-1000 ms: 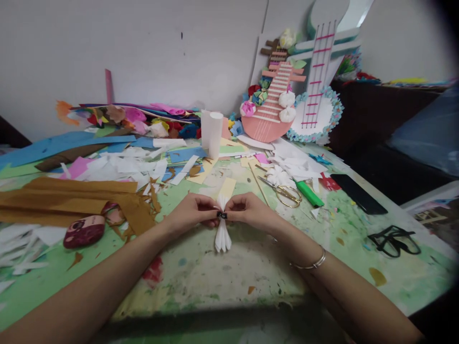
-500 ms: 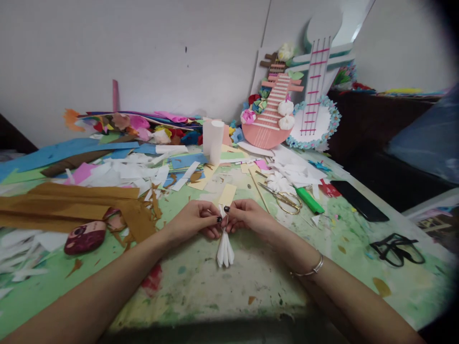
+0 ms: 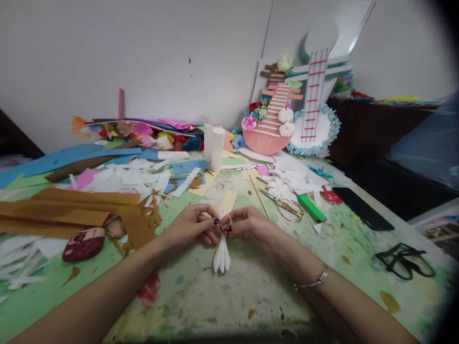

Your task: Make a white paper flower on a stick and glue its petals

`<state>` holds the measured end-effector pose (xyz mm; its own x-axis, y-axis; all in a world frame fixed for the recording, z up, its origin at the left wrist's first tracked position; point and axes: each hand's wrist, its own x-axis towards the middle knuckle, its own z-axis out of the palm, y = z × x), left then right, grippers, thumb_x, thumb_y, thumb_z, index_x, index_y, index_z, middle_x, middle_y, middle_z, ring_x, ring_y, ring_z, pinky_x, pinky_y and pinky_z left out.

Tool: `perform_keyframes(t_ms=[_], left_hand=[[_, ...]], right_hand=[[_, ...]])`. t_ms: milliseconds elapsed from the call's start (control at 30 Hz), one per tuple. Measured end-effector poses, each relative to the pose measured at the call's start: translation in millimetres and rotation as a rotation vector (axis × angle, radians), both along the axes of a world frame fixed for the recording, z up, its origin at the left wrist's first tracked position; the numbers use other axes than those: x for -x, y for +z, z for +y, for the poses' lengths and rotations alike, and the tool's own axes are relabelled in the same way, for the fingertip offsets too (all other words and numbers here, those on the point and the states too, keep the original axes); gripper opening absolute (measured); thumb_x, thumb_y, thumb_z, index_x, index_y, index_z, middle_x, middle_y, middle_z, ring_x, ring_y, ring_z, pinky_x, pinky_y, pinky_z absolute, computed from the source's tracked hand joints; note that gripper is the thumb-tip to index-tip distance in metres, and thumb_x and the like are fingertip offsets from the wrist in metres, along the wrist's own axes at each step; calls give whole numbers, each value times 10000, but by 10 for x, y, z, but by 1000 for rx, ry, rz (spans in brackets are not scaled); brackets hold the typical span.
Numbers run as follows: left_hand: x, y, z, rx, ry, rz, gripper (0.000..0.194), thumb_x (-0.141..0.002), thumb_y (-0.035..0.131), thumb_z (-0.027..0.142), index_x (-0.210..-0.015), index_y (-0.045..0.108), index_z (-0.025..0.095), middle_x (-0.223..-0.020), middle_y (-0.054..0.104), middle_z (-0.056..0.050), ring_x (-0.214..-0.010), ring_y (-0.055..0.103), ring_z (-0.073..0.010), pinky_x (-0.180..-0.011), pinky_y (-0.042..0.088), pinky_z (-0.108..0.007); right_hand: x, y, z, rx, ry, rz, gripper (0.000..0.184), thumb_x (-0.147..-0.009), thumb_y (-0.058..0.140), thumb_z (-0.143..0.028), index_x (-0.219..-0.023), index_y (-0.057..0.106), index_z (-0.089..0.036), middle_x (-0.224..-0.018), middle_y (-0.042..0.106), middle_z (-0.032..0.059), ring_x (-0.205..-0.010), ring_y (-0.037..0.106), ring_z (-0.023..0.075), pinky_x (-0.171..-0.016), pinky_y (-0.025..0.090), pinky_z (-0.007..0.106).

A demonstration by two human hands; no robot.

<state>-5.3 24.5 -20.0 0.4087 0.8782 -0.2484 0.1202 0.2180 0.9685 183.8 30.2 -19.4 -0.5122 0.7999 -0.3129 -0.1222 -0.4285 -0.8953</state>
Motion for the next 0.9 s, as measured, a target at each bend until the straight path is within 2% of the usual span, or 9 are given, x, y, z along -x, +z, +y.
perform_keyframes(t_ms=[133, 200, 267, 400, 467, 600, 667, 767, 900], left_hand=[[-6, -7, -15, -36, -17, 47, 298, -757, 663, 388, -853, 511, 150, -673, 712, -69, -571, 691, -181, -515, 525, -241], [-7, -20, -27, -112, -21, 105, 227, -813, 591, 358, -883, 514, 156, -663, 700, -53, -566, 683, -175, -512, 511, -240], [2, -42, -39, -315, -17, 229, 151, -851, 529, 302, -884, 552, 157, -659, 681, -34, -529, 647, -141, -514, 485, -229], [37, -94, -56, -912, 29, 489, 159, -845, 524, 192, -836, 682, 174, -754, 631, -31, -571, 573, -91, -547, 438, -207], [47, -111, -64, -1057, 53, 491, 175, -851, 527, 178, -841, 701, 173, -870, 606, -55, -621, 577, -83, -554, 444, -193], [30, -119, -74, -1103, 9, 419, 195, -883, 473, 138, -875, 668, 150, -1188, 571, -120, -824, 638, -103, -620, 488, -178], [13, -116, -73, -1109, -32, 435, 188, -881, 462, 116, -875, 648, 146, -1099, 640, -103, -856, 643, -119, -650, 493, -187], [-5, -109, -68, -1113, -26, 487, 157, -863, 490, 116, -857, 645, 143, -763, 677, -32, -699, 626, -114, -628, 474, -201], [-20, -101, -70, -1012, 63, 473, 147, -836, 539, 151, -817, 685, 149, -724, 694, -25, -641, 618, -113, -601, 457, -207]], right_hand=[[13, -13, -8, -44, 19, -30, 270, -570, 797, -282, -732, 693, -92, -672, 645, 36, -622, 577, 93, -665, 444, 241], [23, -31, -5, -71, 21, -47, 282, -600, 790, -336, -718, 690, -100, -647, 637, 27, -605, 566, 88, -642, 434, 235], [34, -49, 0, -97, 19, -67, 247, -647, 757, -337, -695, 676, -108, -625, 624, 15, -573, 550, 79, -615, 421, 230], [63, -56, 5, -128, 27, -154, 161, -759, 629, -235, -652, 638, -115, -599, 600, -1, -516, 516, 59, -560, 384, 210], [82, -45, 0, -157, 44, -216, 187, -783, 567, -172, -607, 611, -122, -571, 581, -13, -491, 498, 54, -529, 365, 201], [109, -34, -10, -231, 79, -315, 253, -783, 490, -82, -550, 569, -140, -516, 545, -34, -458, 467, 54, -505, 357, 193], [112, -42, -15, -256, 94, -353, 261, -782, 475, -68, -549, 566, -143, -514, 543, -35, -454, 462, 56, -503, 360, 193], [109, -56, -23, -292, 109, -388, 260, -787, 478, -77, -548, 558, -143, -518, 534, -31, -461, 460, 58, -506, 368, 193], [107, -75, -36, -355, 109, -425, 216, -778, 474, -83, -593, 570, -138, -548, 540, -23, -485, 469, 61, -512, 375, 188]])
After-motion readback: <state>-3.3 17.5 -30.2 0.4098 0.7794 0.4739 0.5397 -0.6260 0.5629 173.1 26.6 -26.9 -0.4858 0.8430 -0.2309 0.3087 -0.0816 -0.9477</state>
